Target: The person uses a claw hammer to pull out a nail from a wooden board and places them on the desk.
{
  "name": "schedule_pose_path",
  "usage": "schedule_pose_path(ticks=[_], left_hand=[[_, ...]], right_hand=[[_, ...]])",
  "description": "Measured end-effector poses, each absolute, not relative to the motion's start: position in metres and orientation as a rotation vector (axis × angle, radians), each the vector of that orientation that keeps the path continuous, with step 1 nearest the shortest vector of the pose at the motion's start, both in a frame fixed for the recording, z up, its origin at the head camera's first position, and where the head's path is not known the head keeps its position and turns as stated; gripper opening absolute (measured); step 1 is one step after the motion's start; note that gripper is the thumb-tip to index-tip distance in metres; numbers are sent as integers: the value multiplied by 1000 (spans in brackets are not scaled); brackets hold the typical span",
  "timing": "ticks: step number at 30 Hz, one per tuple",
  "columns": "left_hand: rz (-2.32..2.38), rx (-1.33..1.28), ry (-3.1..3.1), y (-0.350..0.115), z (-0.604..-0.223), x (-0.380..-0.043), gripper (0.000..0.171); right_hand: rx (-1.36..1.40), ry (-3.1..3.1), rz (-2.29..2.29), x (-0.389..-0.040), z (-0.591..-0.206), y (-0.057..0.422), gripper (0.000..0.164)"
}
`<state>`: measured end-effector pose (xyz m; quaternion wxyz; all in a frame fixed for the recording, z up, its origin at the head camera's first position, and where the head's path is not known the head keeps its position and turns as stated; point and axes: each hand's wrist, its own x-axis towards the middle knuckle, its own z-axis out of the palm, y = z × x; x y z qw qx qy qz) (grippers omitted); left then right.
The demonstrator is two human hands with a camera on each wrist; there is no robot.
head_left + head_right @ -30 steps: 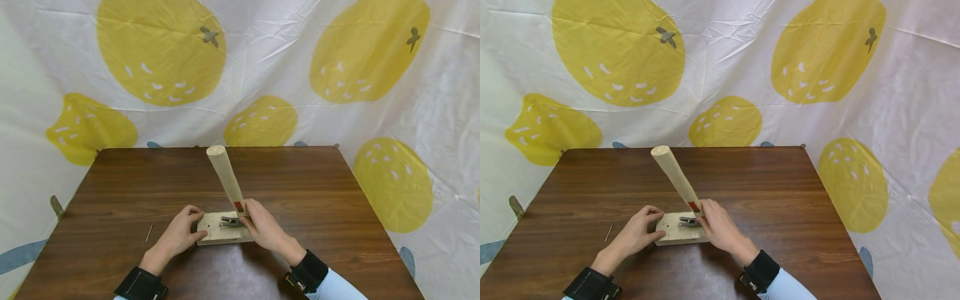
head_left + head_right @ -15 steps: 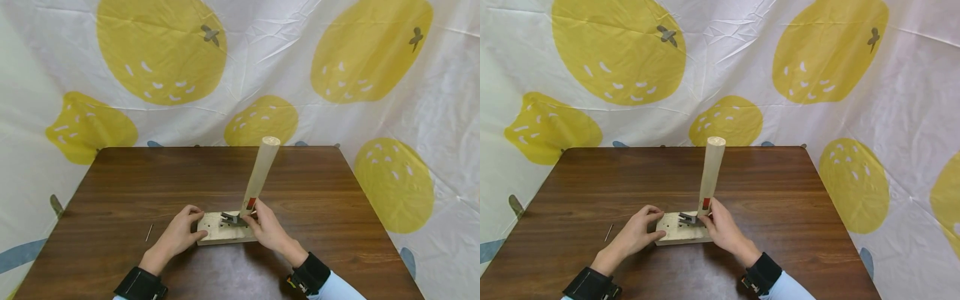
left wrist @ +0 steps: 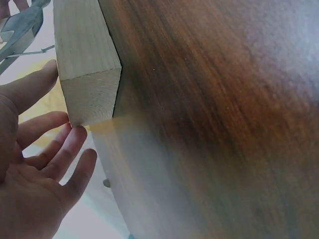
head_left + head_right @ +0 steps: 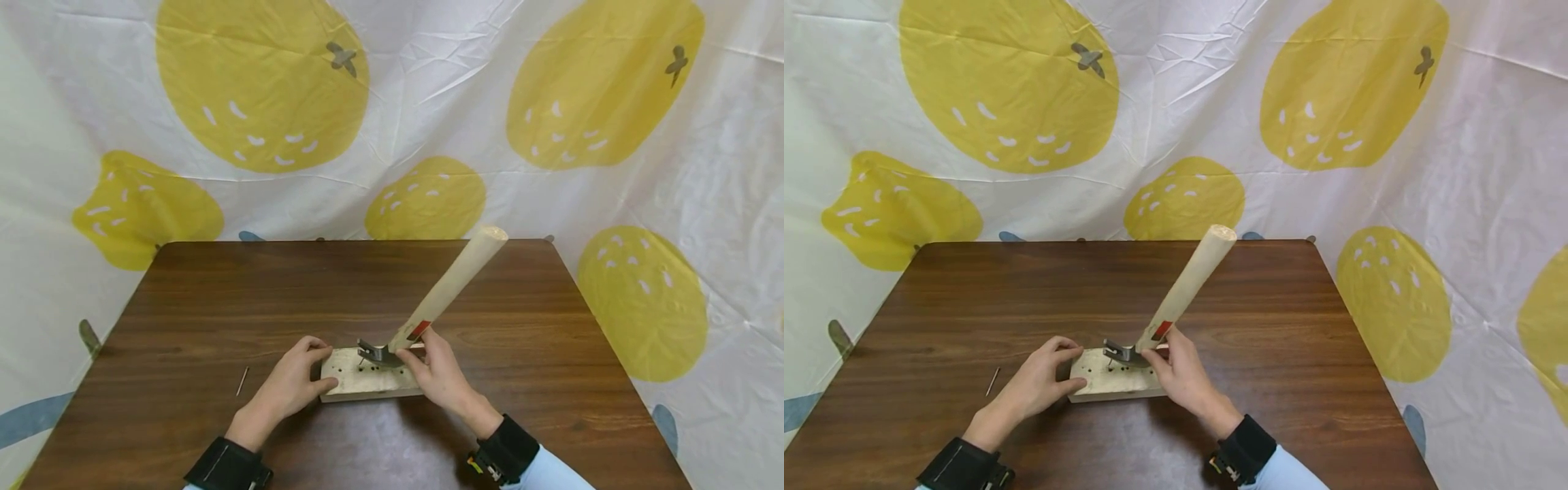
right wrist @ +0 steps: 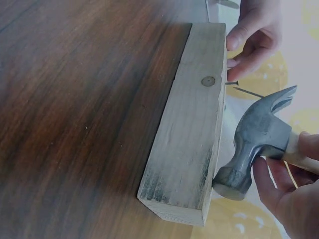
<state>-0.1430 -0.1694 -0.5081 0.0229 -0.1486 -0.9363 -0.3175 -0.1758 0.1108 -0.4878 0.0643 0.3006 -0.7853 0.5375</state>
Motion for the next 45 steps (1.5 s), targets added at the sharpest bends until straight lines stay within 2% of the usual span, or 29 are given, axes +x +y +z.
schedule_pose_path(ticks=[7, 18, 26, 35, 42, 45], left_hand=[[-926, -464, -2865, -169, -507, -146, 51], [-1055, -603, -2462, -151, -505, -157, 26], [-1159, -669, -2364, -132, -505, -161, 19], [-1189, -702, -2357, -123, -506, -161, 17], [-1237, -743, -2327, -119, -503, -162, 18], [-1242, -748, -2320, -118, -503, -162, 18]], right_hand=[[837, -2337, 1709, -175, -487, 112, 29], [762, -2288, 1785, -172, -488, 115, 34], [747, -2265, 1909, -170, -490, 118, 32], [735, -2244, 1913, -168, -490, 122, 31], [702, -2275, 1894, -154, -460, 118, 31], [705, -2268, 1891, -153, -459, 118, 31]])
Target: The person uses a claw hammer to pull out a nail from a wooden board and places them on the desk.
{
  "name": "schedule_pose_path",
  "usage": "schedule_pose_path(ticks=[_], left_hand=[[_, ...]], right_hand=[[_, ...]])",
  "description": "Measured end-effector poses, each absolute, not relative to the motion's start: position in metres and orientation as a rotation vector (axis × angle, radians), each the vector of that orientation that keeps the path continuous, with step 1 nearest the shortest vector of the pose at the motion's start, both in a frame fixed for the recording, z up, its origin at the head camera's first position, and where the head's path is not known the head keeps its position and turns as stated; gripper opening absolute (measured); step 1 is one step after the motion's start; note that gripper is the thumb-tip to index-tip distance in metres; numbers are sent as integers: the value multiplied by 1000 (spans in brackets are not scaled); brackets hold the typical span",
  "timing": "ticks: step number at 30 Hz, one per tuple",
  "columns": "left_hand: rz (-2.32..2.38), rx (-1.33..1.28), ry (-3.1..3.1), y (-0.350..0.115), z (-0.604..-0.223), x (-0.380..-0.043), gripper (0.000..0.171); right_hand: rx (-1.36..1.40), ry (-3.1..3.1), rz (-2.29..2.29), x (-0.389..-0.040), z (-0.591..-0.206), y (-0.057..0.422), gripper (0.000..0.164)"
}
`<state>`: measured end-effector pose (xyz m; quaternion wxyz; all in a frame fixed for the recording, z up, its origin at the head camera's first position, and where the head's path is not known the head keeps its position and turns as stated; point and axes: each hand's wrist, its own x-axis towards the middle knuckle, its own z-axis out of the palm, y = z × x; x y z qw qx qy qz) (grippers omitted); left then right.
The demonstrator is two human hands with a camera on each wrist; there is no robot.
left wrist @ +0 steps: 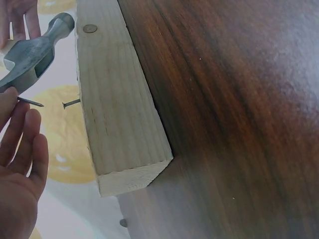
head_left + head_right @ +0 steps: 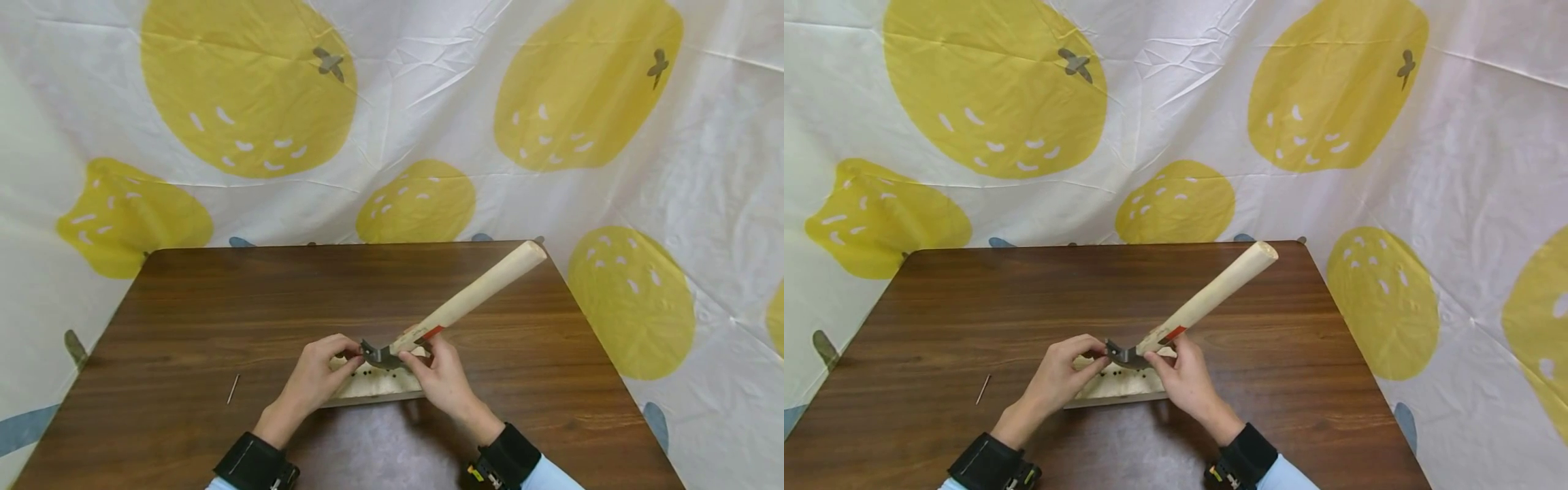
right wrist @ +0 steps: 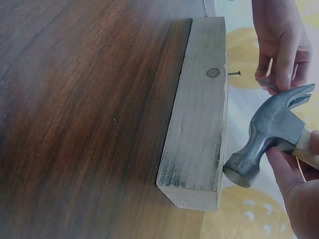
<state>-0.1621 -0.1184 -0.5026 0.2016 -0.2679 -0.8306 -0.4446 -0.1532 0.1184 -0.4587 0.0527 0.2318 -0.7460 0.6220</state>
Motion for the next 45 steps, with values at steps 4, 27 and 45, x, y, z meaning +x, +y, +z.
schedule_pose_path(ticks=[4, 27, 45], left_hand=[[-1239, -738, -2331, -118, -502, -162, 19], [-1249, -723, -2298, -121, -492, -162, 17], [-1192, -636, -2336, -140, -479, -156, 13]], right_hand=[[708, -2269, 1878, -153, -459, 118, 30], [724, -2274, 1869, -166, -482, 120, 32], [758, -2271, 1867, -169, -488, 119, 31]])
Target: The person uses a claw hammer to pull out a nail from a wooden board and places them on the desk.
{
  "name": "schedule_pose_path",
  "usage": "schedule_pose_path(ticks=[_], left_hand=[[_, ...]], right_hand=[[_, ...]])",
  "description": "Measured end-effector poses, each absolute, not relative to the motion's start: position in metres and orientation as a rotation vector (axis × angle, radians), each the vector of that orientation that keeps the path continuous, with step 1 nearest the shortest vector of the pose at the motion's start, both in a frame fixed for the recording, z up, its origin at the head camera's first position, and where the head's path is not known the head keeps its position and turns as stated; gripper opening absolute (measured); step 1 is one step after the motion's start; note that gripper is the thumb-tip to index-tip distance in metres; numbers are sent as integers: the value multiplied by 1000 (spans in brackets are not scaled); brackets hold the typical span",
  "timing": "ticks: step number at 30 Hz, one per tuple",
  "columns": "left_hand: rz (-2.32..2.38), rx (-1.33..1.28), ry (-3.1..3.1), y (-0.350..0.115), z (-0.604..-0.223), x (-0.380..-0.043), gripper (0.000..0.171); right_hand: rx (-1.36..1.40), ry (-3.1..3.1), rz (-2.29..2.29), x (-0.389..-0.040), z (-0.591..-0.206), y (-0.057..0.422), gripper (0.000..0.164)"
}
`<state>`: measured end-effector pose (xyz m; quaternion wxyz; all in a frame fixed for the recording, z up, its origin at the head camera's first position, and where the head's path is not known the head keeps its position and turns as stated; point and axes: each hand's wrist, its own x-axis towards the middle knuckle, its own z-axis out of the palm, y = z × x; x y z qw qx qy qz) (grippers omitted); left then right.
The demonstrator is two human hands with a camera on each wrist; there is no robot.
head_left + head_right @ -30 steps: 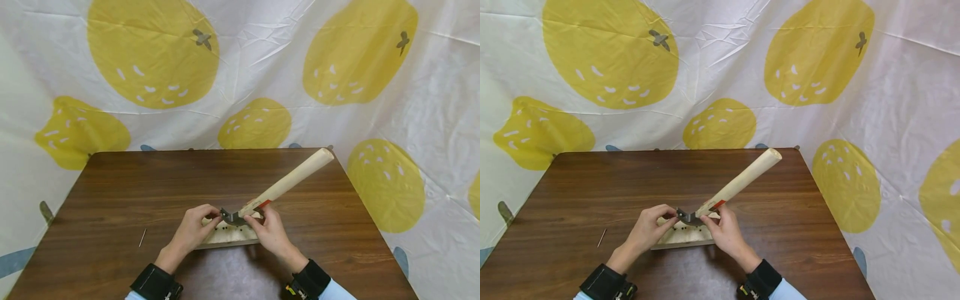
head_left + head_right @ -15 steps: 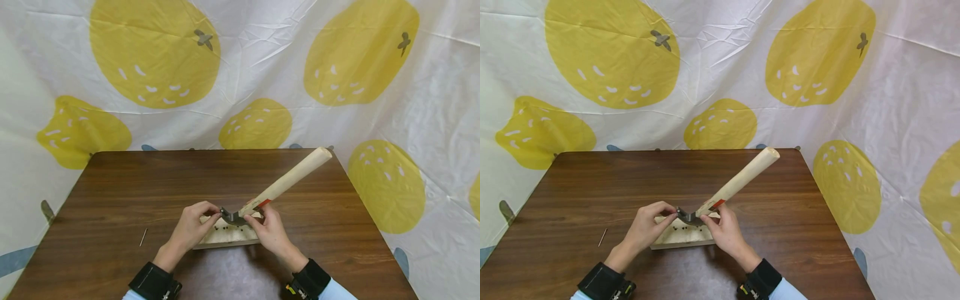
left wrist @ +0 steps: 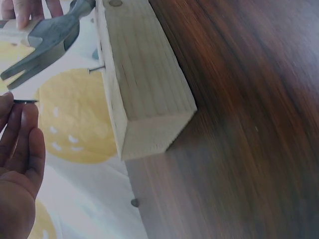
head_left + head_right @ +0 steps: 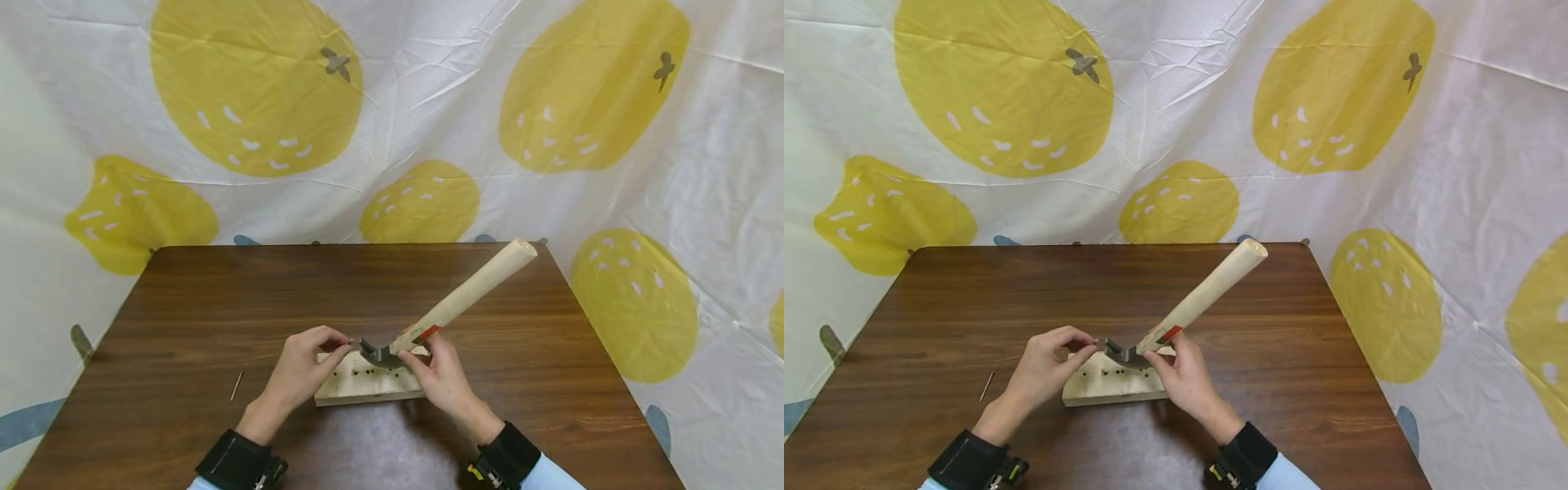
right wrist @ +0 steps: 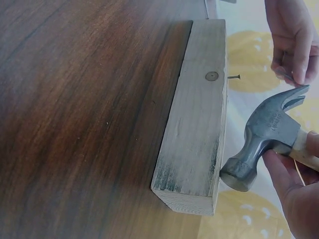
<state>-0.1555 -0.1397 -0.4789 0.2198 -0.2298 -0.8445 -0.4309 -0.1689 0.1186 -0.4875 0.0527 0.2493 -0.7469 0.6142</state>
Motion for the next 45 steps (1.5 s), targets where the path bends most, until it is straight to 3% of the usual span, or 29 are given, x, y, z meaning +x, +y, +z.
schedule_pose_path(ticks=[16, 31, 45], left_hand=[[-1160, -334, -2620, -185, -495, -145, 2], [-881, 1, -2991, -220, -504, -138, 5], [-768, 139, -3135, -236, -498, -138, 17]], right_hand=[[814, -2284, 1818, -169, -485, 120, 28], [910, -2268, 1745, -166, -489, 120, 27], [987, -2408, 1530, -166, -488, 127, 27]])
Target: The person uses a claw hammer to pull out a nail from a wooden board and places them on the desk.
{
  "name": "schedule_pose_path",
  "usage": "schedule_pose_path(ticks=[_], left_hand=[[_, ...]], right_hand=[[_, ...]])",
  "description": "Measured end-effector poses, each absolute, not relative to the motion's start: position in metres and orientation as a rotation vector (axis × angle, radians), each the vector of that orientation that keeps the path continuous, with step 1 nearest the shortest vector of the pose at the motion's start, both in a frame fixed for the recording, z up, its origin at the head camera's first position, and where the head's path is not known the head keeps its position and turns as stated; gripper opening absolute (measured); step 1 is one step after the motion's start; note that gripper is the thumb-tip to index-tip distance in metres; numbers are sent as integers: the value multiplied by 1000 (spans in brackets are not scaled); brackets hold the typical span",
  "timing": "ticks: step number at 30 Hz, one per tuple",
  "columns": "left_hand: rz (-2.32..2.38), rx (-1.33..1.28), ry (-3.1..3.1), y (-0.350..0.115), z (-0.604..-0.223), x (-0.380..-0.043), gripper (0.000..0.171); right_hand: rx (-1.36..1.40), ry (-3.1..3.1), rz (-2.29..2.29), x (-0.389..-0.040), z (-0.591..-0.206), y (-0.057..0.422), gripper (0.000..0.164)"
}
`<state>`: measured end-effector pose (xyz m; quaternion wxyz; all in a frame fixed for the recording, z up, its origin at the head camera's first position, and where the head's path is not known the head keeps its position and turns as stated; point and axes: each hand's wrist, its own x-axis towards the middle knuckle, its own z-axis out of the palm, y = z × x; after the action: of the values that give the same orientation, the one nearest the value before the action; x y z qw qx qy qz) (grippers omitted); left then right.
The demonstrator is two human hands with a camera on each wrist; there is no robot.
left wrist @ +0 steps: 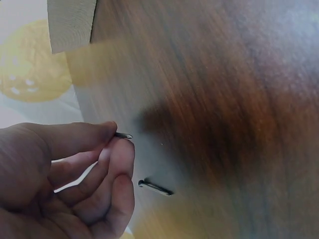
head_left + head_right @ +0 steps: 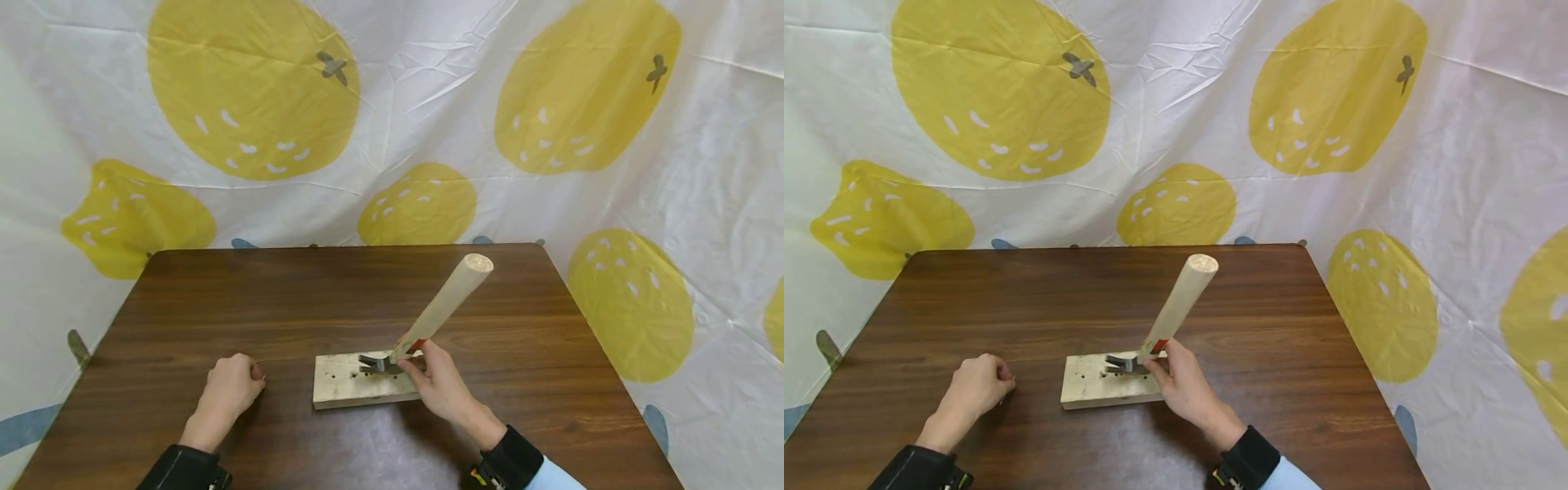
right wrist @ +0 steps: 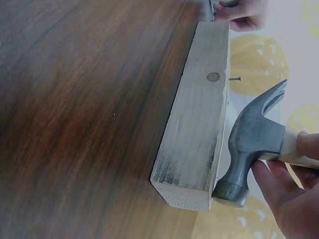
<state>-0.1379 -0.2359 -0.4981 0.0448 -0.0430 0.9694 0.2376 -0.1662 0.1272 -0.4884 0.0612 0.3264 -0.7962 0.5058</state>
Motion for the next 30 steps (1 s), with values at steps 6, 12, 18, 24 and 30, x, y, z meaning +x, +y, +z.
schedule_pose_path(ticks=[6, 12, 18, 24, 30], left_hand=[[721, -131, 2932, -237, -499, -138, 18], [719, -155, 2938, -241, -501, -138, 20], [727, -175, 2942, -244, -503, -139, 18], [707, -212, 2959, -249, -505, -142, 13], [712, -250, 2952, -253, -505, -144, 13]], right_hand=[[997, -2401, 1516, -167, -489, 127, 29], [982, -2432, 1472, -168, -488, 128, 27], [944, -2482, 1364, -168, -485, 129, 28], [945, -2498, 1325, -169, -483, 130, 25], [964, -2514, 1286, -169, -480, 129, 22]])
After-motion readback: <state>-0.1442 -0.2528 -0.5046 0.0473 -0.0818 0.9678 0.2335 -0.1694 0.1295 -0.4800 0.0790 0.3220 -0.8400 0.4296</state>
